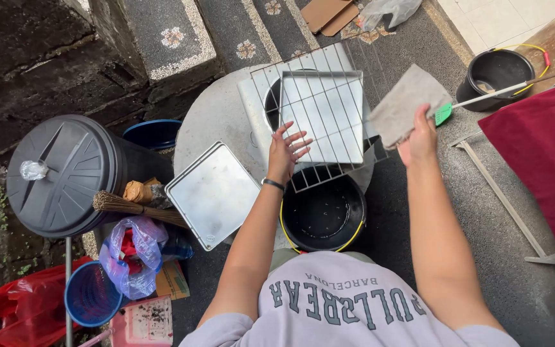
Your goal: Cleaning metal baking trays and a wire rack with a wet cloth.
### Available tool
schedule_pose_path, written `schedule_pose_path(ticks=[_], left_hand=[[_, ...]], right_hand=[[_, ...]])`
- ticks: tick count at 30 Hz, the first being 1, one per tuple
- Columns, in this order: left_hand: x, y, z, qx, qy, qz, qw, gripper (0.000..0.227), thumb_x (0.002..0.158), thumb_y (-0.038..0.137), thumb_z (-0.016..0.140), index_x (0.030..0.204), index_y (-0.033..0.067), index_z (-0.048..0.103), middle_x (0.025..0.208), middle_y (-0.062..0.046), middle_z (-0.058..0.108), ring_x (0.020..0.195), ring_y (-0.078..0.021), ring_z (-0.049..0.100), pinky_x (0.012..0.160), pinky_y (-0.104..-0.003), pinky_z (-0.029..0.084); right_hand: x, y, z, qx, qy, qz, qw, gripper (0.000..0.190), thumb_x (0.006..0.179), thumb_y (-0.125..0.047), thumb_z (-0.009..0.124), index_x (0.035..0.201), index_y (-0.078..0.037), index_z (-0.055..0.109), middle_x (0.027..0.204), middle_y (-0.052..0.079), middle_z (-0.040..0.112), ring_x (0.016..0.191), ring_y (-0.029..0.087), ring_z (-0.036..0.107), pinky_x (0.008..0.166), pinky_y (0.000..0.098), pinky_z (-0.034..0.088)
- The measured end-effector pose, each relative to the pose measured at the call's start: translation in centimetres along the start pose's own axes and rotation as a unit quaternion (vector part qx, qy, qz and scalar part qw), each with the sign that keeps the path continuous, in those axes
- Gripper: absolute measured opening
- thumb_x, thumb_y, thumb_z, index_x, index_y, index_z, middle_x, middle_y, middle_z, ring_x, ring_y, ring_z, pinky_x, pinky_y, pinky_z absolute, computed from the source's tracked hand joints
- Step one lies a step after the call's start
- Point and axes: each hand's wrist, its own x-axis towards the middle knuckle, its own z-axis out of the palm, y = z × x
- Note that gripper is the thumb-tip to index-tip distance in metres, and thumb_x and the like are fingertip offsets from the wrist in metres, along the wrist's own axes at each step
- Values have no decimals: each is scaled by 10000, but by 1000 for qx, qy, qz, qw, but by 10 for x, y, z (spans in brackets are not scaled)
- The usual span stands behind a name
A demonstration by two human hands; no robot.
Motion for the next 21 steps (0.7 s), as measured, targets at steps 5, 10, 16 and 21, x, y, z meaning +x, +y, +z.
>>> schedule_pose_path(ticks=[5, 10, 16, 21], left_hand=[[22, -11, -15, -46, 32, -17, 998, 753, 1018, 646, 249, 1510, 87, 361, 1250, -225, 641, 1099, -382, 699, 892, -427, 610], [25, -19, -34, -50, 20, -45, 998, 723, 1037, 605, 209, 1522, 97, 379, 1261, -226, 649, 1103, -369, 696, 902, -408, 607], [36, -35, -38, -46, 57, -84, 994, 705, 1063, 575, 181, 1505, 75, 408, 1247, -257, 631, 1080, -380, 699, 884, -415, 601], [39, -44, -36, -72, 78, -97, 990, 675, 1058, 552, 150, 1488, 98, 402, 1222, -235, 652, 1060, -369, 702, 872, -412, 618]], right_hand=[[3, 58, -22, 37, 1, -10, 999, 681, 1074, -451, 524, 1551, -2, 338, 1550, 173, 480, 1422, 329, 507, 1212, 489, 417], [-32, 60, -26, 49, 39, 17, 998, 669, 1055, -455, 493, 1544, -27, 332, 1548, 152, 473, 1405, 313, 510, 1188, 484, 419], [-48, 53, -54, 45, 78, 19, 996, 662, 1078, -453, 450, 1538, 9, 340, 1555, 177, 467, 1423, 336, 498, 1199, 490, 412], [-57, 34, -50, 43, 82, -1, 996, 672, 1079, -466, 438, 1545, 9, 342, 1576, 167, 453, 1449, 332, 480, 1212, 495, 401]])
